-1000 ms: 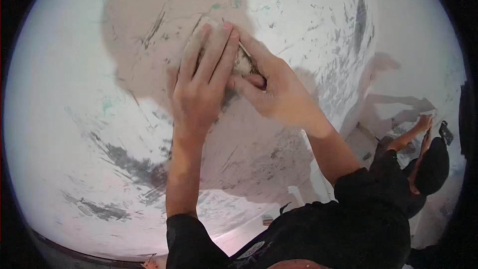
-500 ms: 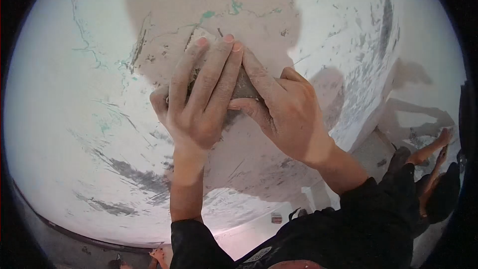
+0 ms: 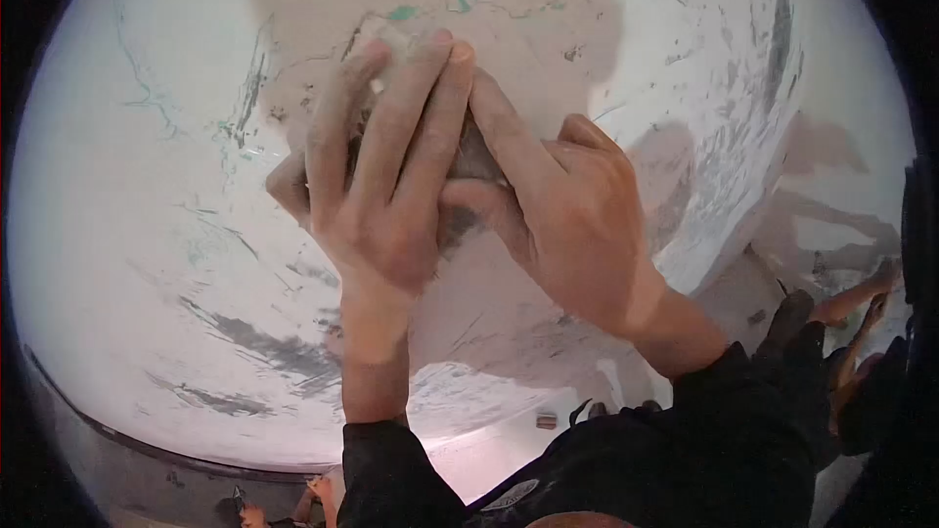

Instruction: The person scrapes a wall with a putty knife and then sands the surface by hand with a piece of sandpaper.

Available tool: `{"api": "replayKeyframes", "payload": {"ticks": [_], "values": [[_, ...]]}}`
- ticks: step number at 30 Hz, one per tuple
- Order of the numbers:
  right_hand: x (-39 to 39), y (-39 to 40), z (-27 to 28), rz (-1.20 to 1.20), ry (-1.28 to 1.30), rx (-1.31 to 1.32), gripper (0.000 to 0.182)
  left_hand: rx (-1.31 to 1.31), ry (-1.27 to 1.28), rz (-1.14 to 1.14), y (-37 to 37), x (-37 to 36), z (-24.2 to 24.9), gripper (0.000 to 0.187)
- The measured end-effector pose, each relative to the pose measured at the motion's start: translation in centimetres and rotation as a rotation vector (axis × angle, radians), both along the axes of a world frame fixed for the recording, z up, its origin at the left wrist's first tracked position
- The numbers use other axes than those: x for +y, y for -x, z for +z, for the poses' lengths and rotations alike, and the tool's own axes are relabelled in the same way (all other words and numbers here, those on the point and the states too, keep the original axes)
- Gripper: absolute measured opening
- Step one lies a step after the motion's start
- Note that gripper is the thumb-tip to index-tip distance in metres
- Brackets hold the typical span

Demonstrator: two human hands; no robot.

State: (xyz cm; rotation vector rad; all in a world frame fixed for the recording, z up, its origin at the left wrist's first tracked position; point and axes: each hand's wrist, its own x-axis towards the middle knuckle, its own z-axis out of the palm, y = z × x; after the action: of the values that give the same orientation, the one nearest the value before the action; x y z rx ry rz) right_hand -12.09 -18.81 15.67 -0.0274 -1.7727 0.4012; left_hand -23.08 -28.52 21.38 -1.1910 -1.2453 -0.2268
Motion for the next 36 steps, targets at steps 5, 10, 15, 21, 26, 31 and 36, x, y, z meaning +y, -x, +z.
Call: {"api": "replayKeyframes", "payload": {"ticks": [5,10,15,21,26,31,36], "values": [[0.2,-0.2,-0.5,0.001,-0.040,-0.015,0.068,0.071,0.043,0.076,-0.1,-0.4,-0.1,0.047],[-0.2,-1.5,0.1,-0.005,-0.040,-0.072,0.069,0.021,0.047,0.075,-0.8,-1.1,-0.6,0.052],[0.0,-0.8,0.0,0.005,-0.048,-0.037,0.070,0.024,-0.013,0.095,-0.9,-0.6,-0.4,0.054],[0.2,-1.7,0.8,-0.005,-0.062,-0.104,0.069,0.006,-0.038,0.055,-0.7,-0.3,-0.6,0.055],[0.3,-1.5,0.9,0.003,-0.055,-0.144,0.066,-0.045,-0.037,0.054,-0.9,-0.2,-0.7,0.063],[0.4,-1.6,1.0,0.006,-0.090,-0.044,0.066,-0.008,-0.025,0.049,-1.0,-0.3,-0.7,0.066],[0.4,-2.3,0.9,-0.026,-0.126,-0.100,0.067,-0.134,-0.008,-0.001,-1.5,-0.5,-1.0,0.036]]}}
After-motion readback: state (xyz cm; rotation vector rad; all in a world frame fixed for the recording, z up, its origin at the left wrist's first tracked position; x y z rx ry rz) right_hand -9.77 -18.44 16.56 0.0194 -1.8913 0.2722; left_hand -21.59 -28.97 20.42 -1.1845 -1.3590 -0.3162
